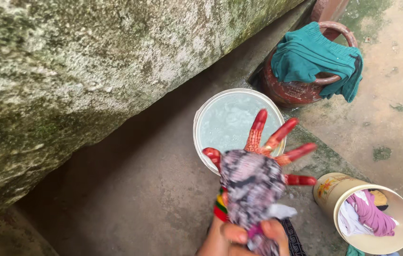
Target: The person washes clothing by hand using a brush, soap, and buckets of water on a concrete floor.
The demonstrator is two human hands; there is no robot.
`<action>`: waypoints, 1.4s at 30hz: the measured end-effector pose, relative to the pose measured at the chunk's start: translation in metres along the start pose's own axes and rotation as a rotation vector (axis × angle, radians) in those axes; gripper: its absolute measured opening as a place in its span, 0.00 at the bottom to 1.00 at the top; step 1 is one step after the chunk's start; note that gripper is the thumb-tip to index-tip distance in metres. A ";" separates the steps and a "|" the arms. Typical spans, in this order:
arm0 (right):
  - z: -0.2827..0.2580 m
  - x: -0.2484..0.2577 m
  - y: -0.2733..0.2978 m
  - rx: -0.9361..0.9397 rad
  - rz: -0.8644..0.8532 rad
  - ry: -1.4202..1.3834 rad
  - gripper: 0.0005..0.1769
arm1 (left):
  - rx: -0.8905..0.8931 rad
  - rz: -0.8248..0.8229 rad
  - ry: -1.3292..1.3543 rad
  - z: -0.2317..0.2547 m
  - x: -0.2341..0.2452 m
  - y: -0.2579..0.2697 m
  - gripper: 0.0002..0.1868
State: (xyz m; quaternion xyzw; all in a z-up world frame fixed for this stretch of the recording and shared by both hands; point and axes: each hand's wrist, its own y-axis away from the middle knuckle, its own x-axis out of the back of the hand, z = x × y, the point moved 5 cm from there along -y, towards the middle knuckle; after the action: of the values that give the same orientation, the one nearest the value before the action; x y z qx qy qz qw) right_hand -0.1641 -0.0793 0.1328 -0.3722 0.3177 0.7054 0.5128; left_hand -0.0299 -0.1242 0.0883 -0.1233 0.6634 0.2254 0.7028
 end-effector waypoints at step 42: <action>-0.238 0.123 0.239 0.876 1.334 0.810 0.42 | 0.363 0.652 -1.198 -0.201 0.192 -0.024 0.26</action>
State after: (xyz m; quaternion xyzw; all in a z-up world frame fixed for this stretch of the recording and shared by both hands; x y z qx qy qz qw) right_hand -0.3706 -0.2820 -0.0798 -0.1013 0.8657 0.4866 -0.0592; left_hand -0.1911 -0.2109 -0.1226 0.3464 0.1924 0.3393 0.8531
